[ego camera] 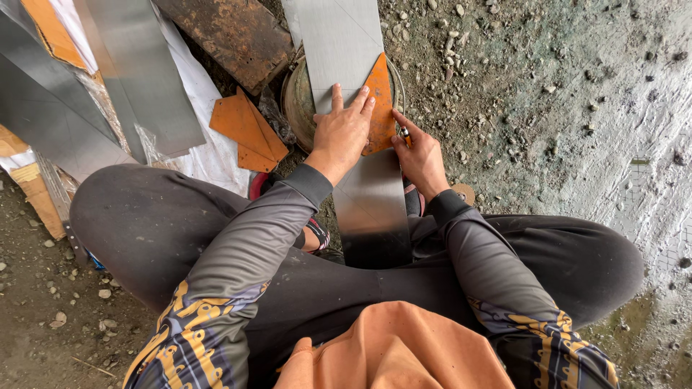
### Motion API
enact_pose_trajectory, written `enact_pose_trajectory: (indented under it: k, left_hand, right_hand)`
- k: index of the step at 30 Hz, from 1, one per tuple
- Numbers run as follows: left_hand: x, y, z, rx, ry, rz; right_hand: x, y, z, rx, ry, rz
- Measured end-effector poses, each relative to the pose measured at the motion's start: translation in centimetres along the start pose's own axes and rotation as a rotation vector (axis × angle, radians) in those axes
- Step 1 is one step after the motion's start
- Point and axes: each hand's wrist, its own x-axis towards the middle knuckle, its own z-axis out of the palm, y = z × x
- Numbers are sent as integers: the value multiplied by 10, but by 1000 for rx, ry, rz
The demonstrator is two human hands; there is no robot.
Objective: The person sits on the ground and uses a pencil and an orange template to trace shapes onto long metal sheets. They repeatedly position the template, trace the outline, and then move the template to a new spot on the sheet to repeat the process.
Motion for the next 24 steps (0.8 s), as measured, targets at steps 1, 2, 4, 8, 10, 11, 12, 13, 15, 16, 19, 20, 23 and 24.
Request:
enact_pose_trajectory:
  k: [1,2,4,8,10,11,12,13,15,16,19,20,23,24]
  left_hand:
    - [0,0,-1,0,12,3]
    - [-1,0,-1,-1,24,6]
    - [-1,0,-2,-5,34,7]
    - [-3,-1,-4,-18,33,5]
    - [-4,0,-4,-23,37,3]
    - [-3,0,-5,-27,37,1]
    - [-3,0,-5,-31,38,0]
    - [-3,0,-4,-30,33,-3]
    - [-3,0,-3,-28,23,-7]
    - [-2,-1,-3,-31,30,-3]
    - [-1,-1,-1,-35,37,4]
    - [-1,-1,-1,-32,29,3]
    - [-1,-1,-1,-40,20,-1]
    - [0,-2,-1,-45,19,-2]
  right_hand:
    - [0,0,0,2,3,-4]
    - [0,1,0,4,5,-9]
    - [1,1,0,8,11,-17]
    - [2,3,1,0,9,-11]
    - [1,3,1,-6,8,-11]
    - [1,2,1,-6,11,-17]
    - [2,2,0,-6,13,-23]
    - [1,1,0,-6,7,-12]
    - [1,0,-1,-6,-7,10]
    - [1,-1,-1,-13,-4,0]
    - [1,-2,-1,-31,-2,-1]
    - [0,-2,-1,-35,-6,18]
    - [0,-1,0,-13,-10,21]
    - [1,0,1,1,-10,13]
